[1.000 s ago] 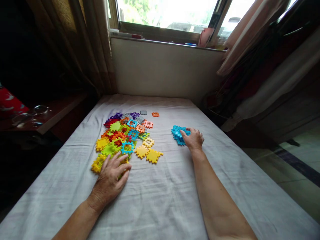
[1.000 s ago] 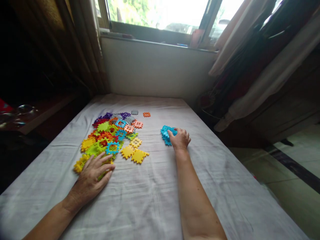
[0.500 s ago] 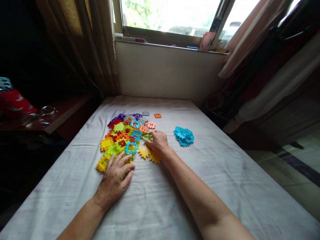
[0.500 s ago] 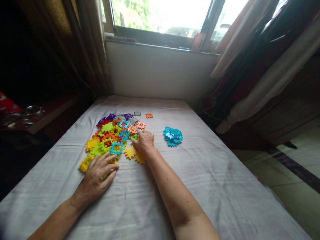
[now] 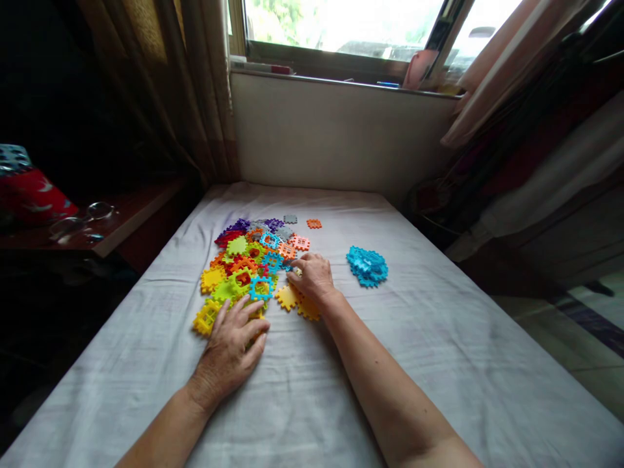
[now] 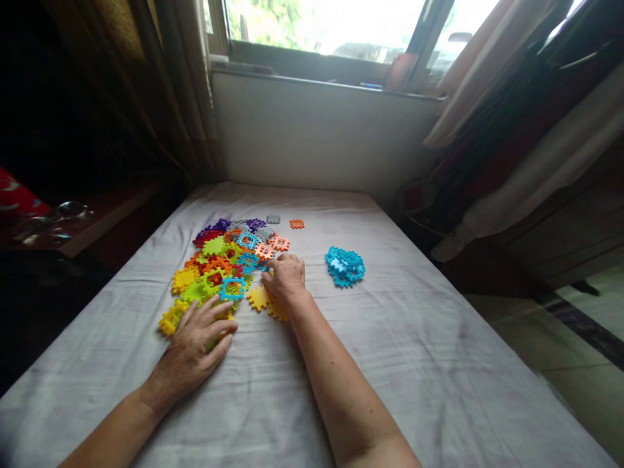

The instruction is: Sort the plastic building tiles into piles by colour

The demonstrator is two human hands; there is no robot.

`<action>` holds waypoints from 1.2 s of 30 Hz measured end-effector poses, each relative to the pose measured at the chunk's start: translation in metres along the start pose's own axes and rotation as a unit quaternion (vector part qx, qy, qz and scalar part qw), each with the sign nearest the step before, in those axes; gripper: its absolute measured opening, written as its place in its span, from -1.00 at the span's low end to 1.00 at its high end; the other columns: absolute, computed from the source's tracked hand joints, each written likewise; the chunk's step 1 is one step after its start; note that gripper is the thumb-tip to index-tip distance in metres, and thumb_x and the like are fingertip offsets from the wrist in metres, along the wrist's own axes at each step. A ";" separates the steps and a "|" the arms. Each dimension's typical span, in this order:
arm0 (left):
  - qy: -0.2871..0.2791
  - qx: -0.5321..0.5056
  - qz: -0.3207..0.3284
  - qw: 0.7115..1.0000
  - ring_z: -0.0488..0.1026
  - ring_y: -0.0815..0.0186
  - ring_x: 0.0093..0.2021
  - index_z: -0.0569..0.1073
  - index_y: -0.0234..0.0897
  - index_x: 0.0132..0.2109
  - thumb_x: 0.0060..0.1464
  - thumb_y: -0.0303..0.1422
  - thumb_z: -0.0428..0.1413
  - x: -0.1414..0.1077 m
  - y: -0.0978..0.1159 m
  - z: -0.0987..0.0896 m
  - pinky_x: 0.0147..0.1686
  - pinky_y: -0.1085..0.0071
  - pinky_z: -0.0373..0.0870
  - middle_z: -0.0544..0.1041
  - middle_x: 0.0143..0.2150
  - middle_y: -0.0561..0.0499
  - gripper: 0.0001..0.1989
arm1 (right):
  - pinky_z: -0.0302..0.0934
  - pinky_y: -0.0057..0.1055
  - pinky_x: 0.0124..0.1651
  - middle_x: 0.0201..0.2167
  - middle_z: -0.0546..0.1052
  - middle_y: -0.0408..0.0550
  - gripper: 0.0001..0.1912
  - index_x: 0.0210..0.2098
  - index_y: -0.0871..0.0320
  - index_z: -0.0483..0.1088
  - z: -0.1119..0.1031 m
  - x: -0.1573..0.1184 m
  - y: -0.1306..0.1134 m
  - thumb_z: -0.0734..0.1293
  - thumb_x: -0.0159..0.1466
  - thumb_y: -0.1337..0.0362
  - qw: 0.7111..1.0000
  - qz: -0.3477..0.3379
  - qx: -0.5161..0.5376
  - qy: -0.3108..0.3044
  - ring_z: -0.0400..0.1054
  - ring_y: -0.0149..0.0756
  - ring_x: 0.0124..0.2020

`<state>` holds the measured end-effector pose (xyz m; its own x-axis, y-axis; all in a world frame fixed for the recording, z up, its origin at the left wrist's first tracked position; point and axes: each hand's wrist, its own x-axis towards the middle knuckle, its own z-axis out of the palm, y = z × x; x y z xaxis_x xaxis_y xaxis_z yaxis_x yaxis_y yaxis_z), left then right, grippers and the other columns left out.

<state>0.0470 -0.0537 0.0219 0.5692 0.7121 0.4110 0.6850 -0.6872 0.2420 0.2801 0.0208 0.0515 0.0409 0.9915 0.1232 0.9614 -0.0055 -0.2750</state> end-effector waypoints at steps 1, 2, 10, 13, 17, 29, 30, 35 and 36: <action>0.000 0.000 0.001 1.000 0.25 0.03 0.30 0.55 -0.07 -0.12 0.18 -0.35 0.03 0.000 0.000 0.000 0.29 -0.21 0.02 0.49 0.17 -0.01 -0.78 | 0.15 -0.22 0.03 -0.04 0.52 -0.03 -0.73 -0.10 -0.06 0.56 0.002 0.001 -0.004 0.32 0.26 0.09 1.000 -0.003 -0.002 0.003 0.32 -0.11 0.03; 0.001 0.000 0.002 1.000 0.25 0.03 0.30 0.55 -0.07 -0.12 0.18 -0.35 0.03 0.000 -0.001 0.000 0.29 -0.21 0.02 0.49 0.17 -0.01 -0.78 | 0.15 -0.23 0.02 -0.05 0.52 -0.03 -0.73 -0.10 -0.06 0.56 0.003 0.001 -0.006 0.32 0.26 0.11 1.000 -0.005 -0.004 0.005 0.31 -0.11 0.02; 0.000 -0.003 0.002 1.000 0.25 0.04 0.29 0.55 -0.06 -0.11 0.17 -0.34 0.03 0.000 -0.001 0.000 0.30 -0.20 0.02 0.49 0.17 -0.01 -0.78 | 0.16 -0.24 -0.02 -0.09 0.53 -0.02 -0.77 -0.15 -0.03 0.57 0.003 0.002 -0.010 0.31 0.25 0.18 1.000 -0.020 -0.016 0.002 0.32 -0.11 -0.01; 0.001 -0.003 0.003 1.000 0.26 0.05 0.29 0.55 -0.06 -0.12 0.17 -0.34 0.04 0.000 -0.001 0.000 0.31 -0.18 0.01 0.49 0.17 -0.01 -0.78 | 0.17 -0.28 -0.02 -0.08 0.53 -0.03 -0.80 -0.20 -0.01 0.57 0.001 0.001 -0.006 0.29 0.28 0.22 0.999 -0.045 -0.018 0.009 0.32 -0.14 -0.01; 0.008 -0.004 0.005 1.000 0.26 0.05 0.29 0.56 -0.06 -0.12 0.16 -0.34 0.04 0.000 -0.002 0.001 0.31 -0.17 0.00 0.50 0.15 -0.02 -0.78 | 0.17 -0.35 0.00 -0.10 0.54 -0.03 -0.81 -0.22 0.05 0.54 -0.008 -0.001 0.005 0.27 0.31 0.27 0.996 -0.089 0.012 0.008 0.35 -0.22 -0.05; 0.024 0.001 0.018 1.000 0.29 0.03 0.28 0.56 -0.05 -0.13 0.15 -0.32 0.04 -0.001 -0.008 0.004 0.30 -0.17 0.02 0.51 0.15 -0.02 -0.78 | 0.16 -0.23 0.02 -0.11 0.55 0.07 -0.78 -0.22 0.10 0.56 -0.055 -0.009 0.100 0.27 0.29 0.23 0.968 0.186 0.013 0.167 0.35 -0.07 -0.04; 0.025 0.002 0.018 1.000 0.29 0.03 0.28 0.56 -0.06 -0.12 0.16 -0.32 0.04 -0.001 -0.008 0.004 0.30 -0.16 0.03 0.51 0.14 -0.01 -0.78 | 0.16 -0.19 0.02 -0.10 0.54 0.10 -0.76 -0.22 0.11 0.57 -0.056 -0.012 0.109 0.26 0.29 0.23 0.963 0.207 0.008 0.173 0.34 -0.02 -0.03; 0.039 0.005 0.022 0.999 0.31 0.04 0.26 0.54 -0.04 -0.09 0.17 -0.30 0.03 -0.001 -0.009 0.005 0.28 -0.15 0.08 0.52 0.14 0.00 -0.77 | 0.15 -0.15 -0.03 -0.11 0.55 0.12 -0.72 -0.22 0.10 0.57 -0.056 -0.019 0.127 0.23 0.28 0.22 0.955 0.252 0.014 0.157 0.35 0.06 -0.04; 0.041 0.006 0.022 0.999 0.31 0.05 0.26 0.54 -0.04 -0.08 0.17 -0.30 0.03 -0.001 -0.009 0.004 0.27 -0.16 0.08 0.52 0.14 0.01 -0.77 | 0.15 -0.16 -0.03 -0.10 0.55 0.12 -0.72 -0.21 0.11 0.57 -0.057 -0.019 0.126 0.23 0.28 0.22 0.955 0.252 0.018 0.153 0.36 0.05 -0.04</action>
<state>0.0422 -0.0480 0.0158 0.5599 0.6670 0.4915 0.6658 -0.7153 0.2122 0.4160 -0.0060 0.0688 0.5793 0.7798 0.2373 0.7886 -0.4625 -0.4052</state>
